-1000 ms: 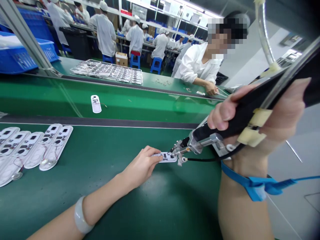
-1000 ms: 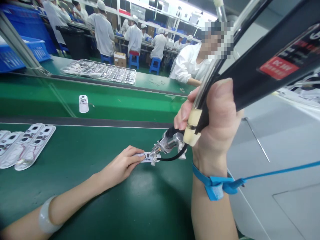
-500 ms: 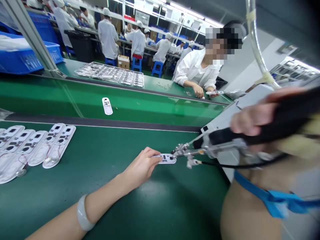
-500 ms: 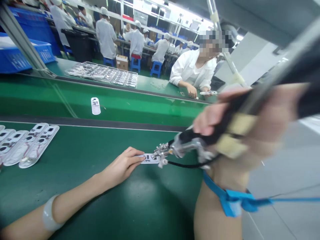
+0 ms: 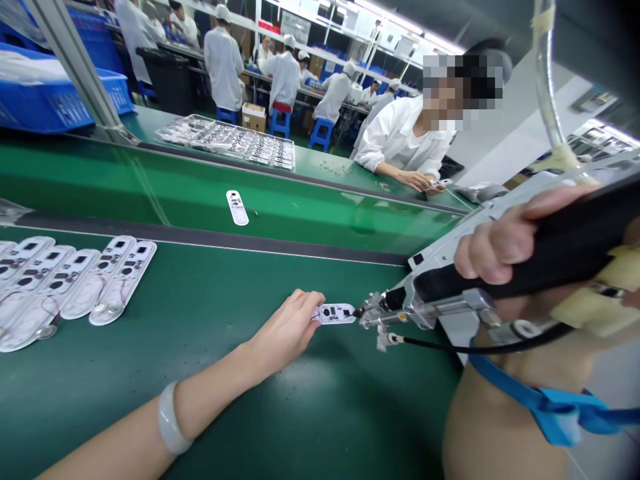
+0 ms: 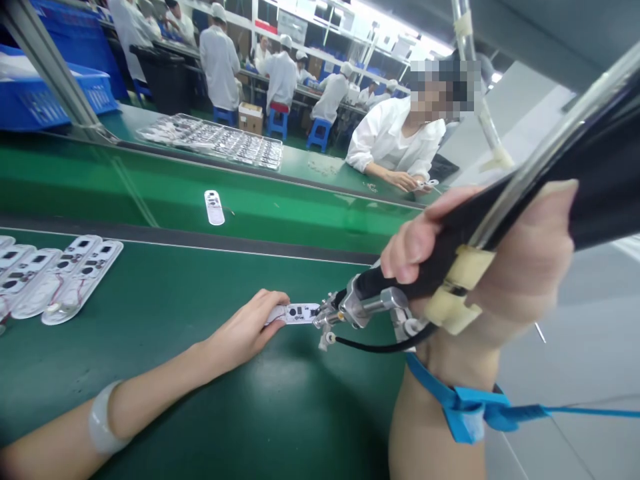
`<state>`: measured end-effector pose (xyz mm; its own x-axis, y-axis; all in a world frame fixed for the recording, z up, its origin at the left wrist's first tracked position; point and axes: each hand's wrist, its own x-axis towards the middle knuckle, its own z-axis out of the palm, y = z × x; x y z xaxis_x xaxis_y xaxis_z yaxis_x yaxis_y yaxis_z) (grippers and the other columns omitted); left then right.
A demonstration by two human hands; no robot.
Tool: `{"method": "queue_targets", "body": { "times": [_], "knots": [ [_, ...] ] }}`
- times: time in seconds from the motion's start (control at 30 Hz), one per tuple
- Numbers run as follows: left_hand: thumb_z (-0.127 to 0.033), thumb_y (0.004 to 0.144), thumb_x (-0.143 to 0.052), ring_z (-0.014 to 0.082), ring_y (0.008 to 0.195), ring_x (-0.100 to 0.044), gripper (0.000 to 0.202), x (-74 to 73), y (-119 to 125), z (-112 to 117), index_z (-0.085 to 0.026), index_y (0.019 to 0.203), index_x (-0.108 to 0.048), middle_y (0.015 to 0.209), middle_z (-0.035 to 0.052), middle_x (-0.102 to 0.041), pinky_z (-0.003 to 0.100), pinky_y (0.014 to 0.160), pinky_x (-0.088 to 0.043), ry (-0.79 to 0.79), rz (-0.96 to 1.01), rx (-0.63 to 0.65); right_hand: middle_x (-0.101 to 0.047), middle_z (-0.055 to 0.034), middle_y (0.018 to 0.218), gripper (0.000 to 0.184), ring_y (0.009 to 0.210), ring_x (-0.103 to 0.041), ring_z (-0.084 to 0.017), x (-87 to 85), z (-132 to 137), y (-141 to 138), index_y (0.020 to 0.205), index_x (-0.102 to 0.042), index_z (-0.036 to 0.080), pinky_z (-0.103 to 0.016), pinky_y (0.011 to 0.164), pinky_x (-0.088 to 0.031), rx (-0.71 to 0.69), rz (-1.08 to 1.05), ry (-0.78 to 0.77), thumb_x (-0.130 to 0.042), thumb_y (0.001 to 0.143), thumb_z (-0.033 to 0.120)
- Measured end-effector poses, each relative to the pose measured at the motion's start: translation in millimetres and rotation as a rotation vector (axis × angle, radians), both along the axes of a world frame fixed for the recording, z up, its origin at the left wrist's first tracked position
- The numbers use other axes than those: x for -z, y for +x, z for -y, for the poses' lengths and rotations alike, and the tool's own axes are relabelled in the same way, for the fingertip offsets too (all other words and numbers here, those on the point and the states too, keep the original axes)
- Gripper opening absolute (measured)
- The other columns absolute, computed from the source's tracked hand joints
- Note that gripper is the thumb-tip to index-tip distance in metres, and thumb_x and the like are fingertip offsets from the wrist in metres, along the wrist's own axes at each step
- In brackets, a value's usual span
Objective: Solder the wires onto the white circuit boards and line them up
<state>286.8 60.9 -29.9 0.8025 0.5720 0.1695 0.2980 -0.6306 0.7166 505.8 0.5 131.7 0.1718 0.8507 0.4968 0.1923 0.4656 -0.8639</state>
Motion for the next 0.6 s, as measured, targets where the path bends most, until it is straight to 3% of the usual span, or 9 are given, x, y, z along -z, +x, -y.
{"method": "queue_targets", "body": {
  "times": [0.07, 0.13, 0.3, 0.47, 0.6],
  "knots": [
    [-0.005, 0.088, -0.049, 0.0224, 0.094, -0.054, 0.025, 0.9, 0, -1, -0.019, 0.109, -0.045, 0.104, 0.0073, -0.057, 0.036, 0.083, -0.048, -0.002, -0.001, -0.007, -0.049, 0.0, 0.061, 0.051, 0.043, -0.044, -0.013, 3.2, -2, 0, 0.093, -0.068, 0.027, -0.034, 0.041, -0.032, -0.157, -0.026, 0.063, -0.029, 0.093, 0.061],
    [-0.004, 0.088, -0.049, 0.0224, 0.094, -0.054, 0.026, 0.9, 1, -1, -0.019, 0.109, -0.045, 0.104, 0.0074, -0.057, 0.036, 0.083, -0.048, -0.002, 0.002, -0.007, -0.049, 0.0, 0.061, 0.052, 0.044, -0.045, -0.013, 5.6, -4, 2, 0.096, -0.068, 0.024, -0.034, 0.041, -0.034, -0.217, -0.046, 0.098, -0.03, 0.094, 0.06],
    [-0.004, 0.088, -0.049, 0.0228, 0.095, -0.054, 0.028, 0.9, 2, 1, -0.019, 0.111, -0.044, 0.105, 0.0077, -0.056, 0.037, 0.084, -0.048, -0.015, -0.004, -0.004, -0.047, -0.0002, 0.058, 0.056, 0.043, -0.045, -0.013, 4.9, -4, 2, 0.091, -0.069, 0.024, -0.034, 0.04, -0.033, -0.175, -0.093, 0.075, -0.025, 0.095, 0.058],
    [-0.005, 0.088, -0.049, 0.0233, 0.098, -0.054, 0.029, 2.3, 3, 1, -0.019, 0.112, -0.042, 0.107, 0.0079, -0.056, 0.038, 0.086, -0.048, -0.02, 0.001, -0.007, -0.044, 0.0009, 0.054, 0.038, 0.04, -0.043, -0.013, -1.3, -5, -13, 0.082, -0.071, 0.027, -0.032, 0.04, -0.031, -0.067, -0.071, 0.018, -0.052, 0.085, 0.059],
    [-0.005, 0.089, -0.048, 0.0234, 0.099, -0.054, 0.029, 1.1, 3, 1, -0.02, 0.113, -0.042, 0.108, 0.0081, -0.056, 0.038, 0.086, -0.049, -0.023, 0.002, -0.007, -0.044, 0.0011, 0.052, 0.035, 0.039, -0.041, -0.014, -4.0, -5, -21, 0.077, -0.07, 0.026, -0.032, 0.04, -0.03, 0.003, -0.078, 0.028, -0.063, 0.076, 0.06]
  ]
}}
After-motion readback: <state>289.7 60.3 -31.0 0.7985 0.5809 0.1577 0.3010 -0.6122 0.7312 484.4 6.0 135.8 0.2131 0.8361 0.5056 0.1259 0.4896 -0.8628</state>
